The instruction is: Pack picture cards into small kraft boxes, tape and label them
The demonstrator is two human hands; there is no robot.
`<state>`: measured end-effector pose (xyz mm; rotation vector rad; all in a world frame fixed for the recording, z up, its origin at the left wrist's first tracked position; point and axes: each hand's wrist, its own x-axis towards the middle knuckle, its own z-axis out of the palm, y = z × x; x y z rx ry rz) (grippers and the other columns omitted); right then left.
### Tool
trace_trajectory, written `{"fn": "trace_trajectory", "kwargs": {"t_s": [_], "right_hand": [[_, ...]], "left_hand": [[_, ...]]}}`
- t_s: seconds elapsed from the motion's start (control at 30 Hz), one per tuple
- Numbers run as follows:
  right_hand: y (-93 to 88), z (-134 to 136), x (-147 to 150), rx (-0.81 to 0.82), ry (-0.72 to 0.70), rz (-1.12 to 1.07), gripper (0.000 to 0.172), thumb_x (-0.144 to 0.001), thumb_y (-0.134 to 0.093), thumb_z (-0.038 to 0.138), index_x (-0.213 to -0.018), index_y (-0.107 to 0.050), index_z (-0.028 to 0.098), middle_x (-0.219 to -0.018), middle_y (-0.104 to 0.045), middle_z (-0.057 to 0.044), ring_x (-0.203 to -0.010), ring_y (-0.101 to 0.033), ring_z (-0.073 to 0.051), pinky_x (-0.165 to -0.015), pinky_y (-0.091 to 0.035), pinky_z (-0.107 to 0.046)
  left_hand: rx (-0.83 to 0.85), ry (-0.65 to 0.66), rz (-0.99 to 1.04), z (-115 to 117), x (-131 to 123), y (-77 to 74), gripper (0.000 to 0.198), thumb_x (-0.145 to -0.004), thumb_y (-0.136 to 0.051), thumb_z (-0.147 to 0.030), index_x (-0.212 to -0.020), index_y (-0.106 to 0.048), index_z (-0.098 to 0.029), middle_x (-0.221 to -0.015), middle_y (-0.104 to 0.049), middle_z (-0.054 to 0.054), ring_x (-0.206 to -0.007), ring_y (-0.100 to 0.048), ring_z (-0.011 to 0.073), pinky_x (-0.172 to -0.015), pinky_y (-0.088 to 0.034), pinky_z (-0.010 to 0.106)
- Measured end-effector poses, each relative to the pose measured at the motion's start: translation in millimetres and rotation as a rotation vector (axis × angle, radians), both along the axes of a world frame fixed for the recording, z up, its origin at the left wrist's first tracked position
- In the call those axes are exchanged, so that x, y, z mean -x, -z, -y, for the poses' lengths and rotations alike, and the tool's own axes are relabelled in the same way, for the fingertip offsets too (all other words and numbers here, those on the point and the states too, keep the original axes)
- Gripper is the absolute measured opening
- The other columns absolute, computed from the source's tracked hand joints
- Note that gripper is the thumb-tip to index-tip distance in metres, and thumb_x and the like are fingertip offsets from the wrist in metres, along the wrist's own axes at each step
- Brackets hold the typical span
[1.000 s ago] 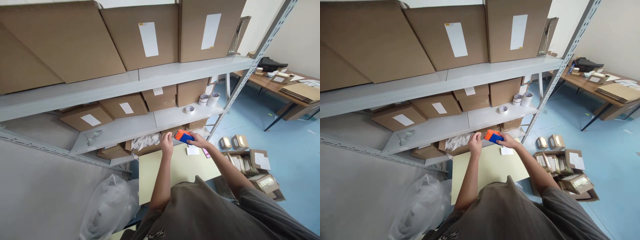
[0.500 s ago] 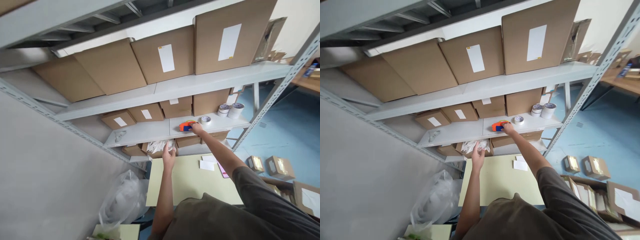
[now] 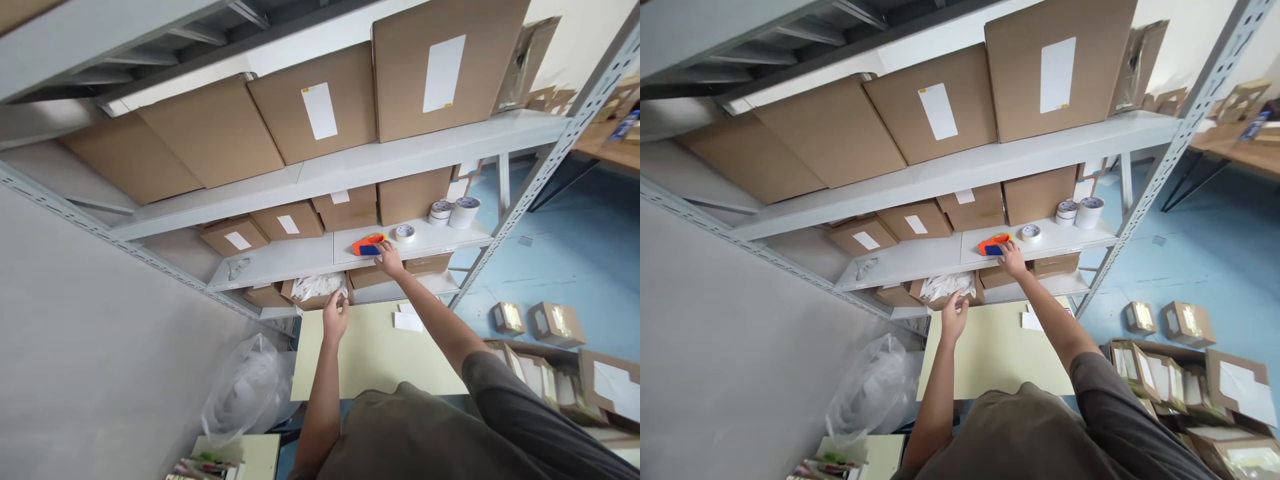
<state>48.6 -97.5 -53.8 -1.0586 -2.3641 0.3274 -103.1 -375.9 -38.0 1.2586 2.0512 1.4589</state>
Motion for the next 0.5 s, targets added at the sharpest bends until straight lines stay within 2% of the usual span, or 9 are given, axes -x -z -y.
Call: {"fn": "trace_trajectory", "kwargs": {"t_s": [0.17,0.27,0.5], "right_hand": [[20.3,56,-33,0.032,-0.007,-0.102,0.057,-0.099,-0.056,0.028,-0.154,-0.059,0.017,-0.154,-0.059,-0.017,-0.148,-0.045,-0.036,-0.125,-0.039,-0.054],[37.1,94,-50,0.067,0.034,-0.120,0.055,-0.098,-0.057,0.029,-0.152,-0.061,0.019,-0.155,-0.059,-0.016,-0.150,-0.045,-0.036,-0.126,-0.038,-0.056],[74.0,174,-81,0.180,0.143,-0.057,0.049,-0.103,-0.055,0.032,-0.149,-0.063,0.020,-0.157,-0.058,-0.017,-0.150,-0.046,-0.034,-0.125,-0.042,-0.054]], "left_hand": [[0.027,0.089,-0.023,-3,7,11.9,0.039,-0.093,-0.073,-0.038,-0.130,-0.076,-0.027,-0.138,-0.073,0.012,-0.130,-0.067,0.0329,-0.111,-0.055,0.049],[0.024,0.150,-0.019,-2,10,20.5,0.037,-0.091,-0.073,-0.035,-0.127,-0.077,-0.027,-0.139,-0.072,0.011,-0.135,-0.064,0.0327,-0.120,-0.048,0.051],[0.052,0.262,-0.024,17,14,48.9,0.037,-0.094,-0.070,-0.029,-0.130,-0.076,-0.025,-0.140,-0.071,0.012,-0.137,-0.062,0.0316,-0.124,-0.044,0.050]]}}
